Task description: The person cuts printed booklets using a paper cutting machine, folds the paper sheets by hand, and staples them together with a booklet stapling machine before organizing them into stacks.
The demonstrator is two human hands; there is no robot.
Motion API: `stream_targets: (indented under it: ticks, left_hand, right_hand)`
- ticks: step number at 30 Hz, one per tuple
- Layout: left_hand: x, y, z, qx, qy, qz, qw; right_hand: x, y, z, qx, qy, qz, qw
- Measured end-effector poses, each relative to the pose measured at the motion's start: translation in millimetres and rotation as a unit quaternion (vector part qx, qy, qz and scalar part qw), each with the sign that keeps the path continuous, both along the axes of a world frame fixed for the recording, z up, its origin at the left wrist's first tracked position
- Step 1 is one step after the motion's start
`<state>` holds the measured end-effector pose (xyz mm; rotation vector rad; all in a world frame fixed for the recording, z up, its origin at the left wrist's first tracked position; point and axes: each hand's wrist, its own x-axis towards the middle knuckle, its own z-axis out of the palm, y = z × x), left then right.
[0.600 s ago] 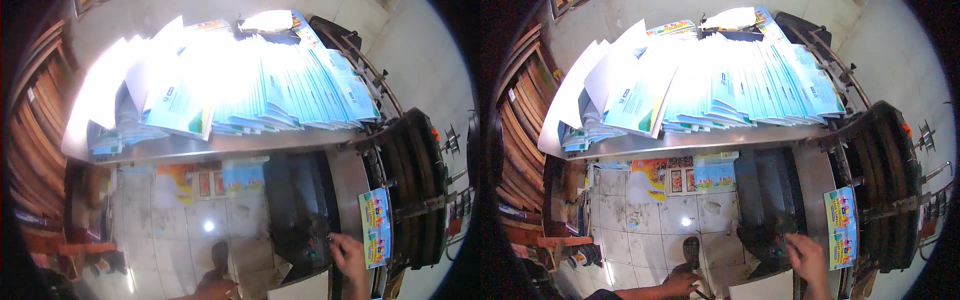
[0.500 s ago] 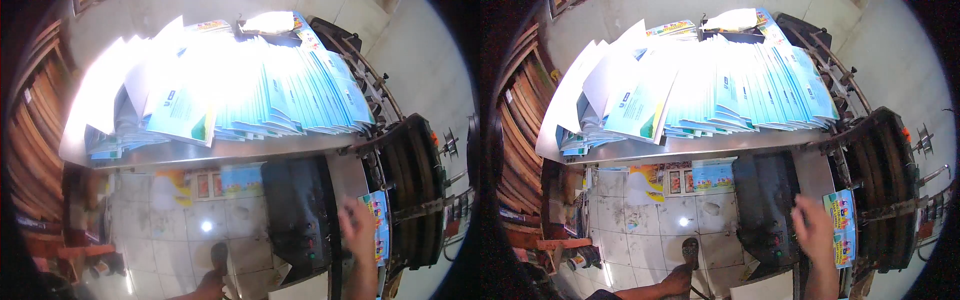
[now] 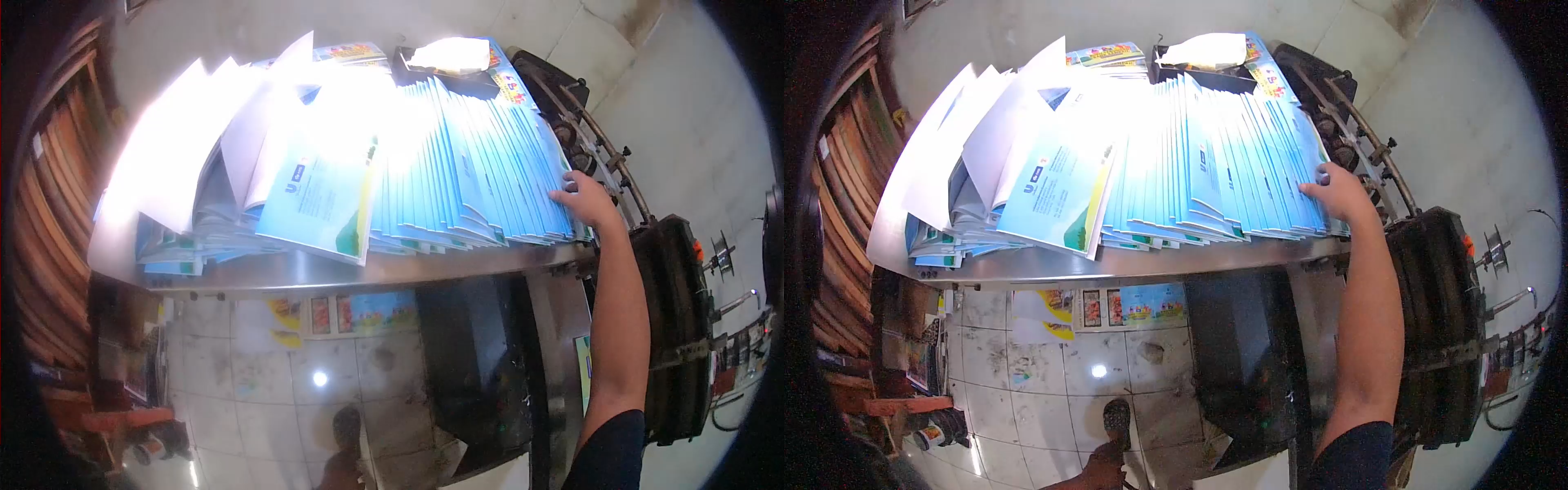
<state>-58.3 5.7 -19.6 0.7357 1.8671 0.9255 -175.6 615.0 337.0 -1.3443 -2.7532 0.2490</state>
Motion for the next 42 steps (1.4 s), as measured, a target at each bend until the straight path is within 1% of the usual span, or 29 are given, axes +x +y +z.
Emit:
stream_targets:
  ticks: [2, 3, 5, 6, 8, 9, 11, 12, 14, 17, 21, 23, 24, 25, 26, 27, 29, 30, 31, 33, 34, 35, 36, 37, 38, 39, 40, 41, 42]
  left_hand:
    - [-3, 5, 10, -0.034, 0.005, -0.004, 0.999]
    - [-2, 4, 5, -0.033, 0.006, -0.003, 0.999]
    - [8, -2, -17, 0.054, 0.126, 0.013, 0.991]
    - [13, -4, -26, 0.056, 0.126, 0.012, 0.99]
    - [21, -6, -41, -0.031, -0.037, 0.072, 0.996]
    - [20, -5, -36, -0.031, -0.037, 0.073, 0.996]
    - [13, -1, -17, 0.016, 0.009, 0.067, 0.998]
    - [16, -3, -25, 0.017, 0.01, 0.067, 0.998]
    - [24, -10, -46, -0.01, 0.078, 0.024, 0.997]
    - [20, -4, -25, -0.011, 0.054, 0.038, 0.998]
    - [25, -9, -34, -0.024, 0.067, 0.034, 0.997]
    - [33, -15, -54, -0.026, 0.098, 0.024, 0.995]
    - [41, -27, -80, -0.026, 0.098, 0.026, 0.995]
    - [51, -44, -119, -0.025, 0.164, -0.101, 0.981]
    - [60, -56, -147, -0.024, 0.225, -0.226, 0.947]
    - [66, -60, -160, -0.024, 0.225, -0.225, 0.948]
    - [75, -62, -174, -0.026, 0.275, -0.207, 0.939]
    - [74, -60, -172, -0.026, 0.276, -0.204, 0.939]
    - [71, -61, -164, -0.029, 0.259, -0.213, 0.942]
    - [65, -60, -149, -0.035, 0.245, -0.221, 0.943]
    - [62, -54, -130, -0.05, 0.235, -0.17, 0.956]
    - [61, -46, -109, -0.065, 0.224, -0.118, 0.965]
    - [58, -41, -86, -0.067, 0.226, -0.121, 0.964]
    - [53, -38, -62, -0.031, 0.165, -0.05, 0.985]
    - [50, -31, -44, 0.007, 0.101, 0.023, 0.995]
    - [43, -17, -28, 0.005, 0.105, 0.025, 0.994]
    - [35, -5, -13, -0.053, 0.081, -0.087, 0.991]
    - [36, -2, -5, -0.112, 0.056, -0.197, 0.972]
    - [50, -13, -26, -0.117, 0.059, -0.194, 0.972]
  right_hand:
    - [4, 6, -3, -0.013, -0.011, 0.03, 0.999]
    - [5, 9, -4, -0.012, -0.01, 0.031, 0.999]
    - [7, 13, -4, -0.061, 0.035, 0.039, 0.997]
    - [8, 14, -4, -0.059, 0.036, 0.038, 0.997]
    - [8, 17, -5, -0.056, 0.068, 0.073, 0.993]
    - [7, 16, -6, -0.055, 0.067, 0.073, 0.994]
    - [4, 12, -6, 0.046, 0.096, 0.097, 0.99]
    - [2, 11, -3, 0.048, 0.096, 0.098, 0.989]
    - [-3, -3, 10, 0.021, -0.006, 0.039, 0.999]
    - [-5, 0, 1, 0.059, 0.019, 0.057, 0.996]
    - [-5, -12, 3, 0.057, 0.014, 0.05, 0.997]
    - [-2, -5, 3, 0.053, 0.028, 0.065, 0.996]
    - [-1, 2, 1, 0.054, 0.028, 0.066, 0.996]
    - [-3, 10, -3, 0.051, 0.035, 0.061, 0.996]
    - [-4, 13, -6, 0.048, 0.041, 0.056, 0.996]
    - [-8, 8, -8, 0.048, 0.041, 0.056, 0.996]
    - [-22, -9, -9, 0.143, -0.028, 0.022, 0.989]
    - [-25, 6, -26, 0.2, -0.025, 0.021, 0.979]
    - [-27, 2, -25, 0.2, -0.023, 0.022, 0.979]
    - [-31, -8, -25, 0.297, -0.007, 0.034, 0.954]
    - [-31, -12, -23, 0.295, -0.006, 0.032, 0.955]
    - [-30, -15, -18, 0.425, 0.074, 0.088, 0.898]
    - [-25, -21, -12, 0.542, 0.153, 0.14, 0.814]
    - [-19, -39, -1, 0.539, 0.155, 0.135, 0.817]
    - [-12, -65, 19, 0.417, 0.18, 0.07, 0.888]
    - [-4, -82, 39, 0.284, 0.204, 0.007, 0.937]
    - [17, -94, 49, 0.28, 0.241, 0.025, 0.929]
    - [45, -108, 54, 0.275, 0.278, 0.042, 0.919]
    - [80, -124, 61, 0.249, 0.302, 0.044, 0.919]
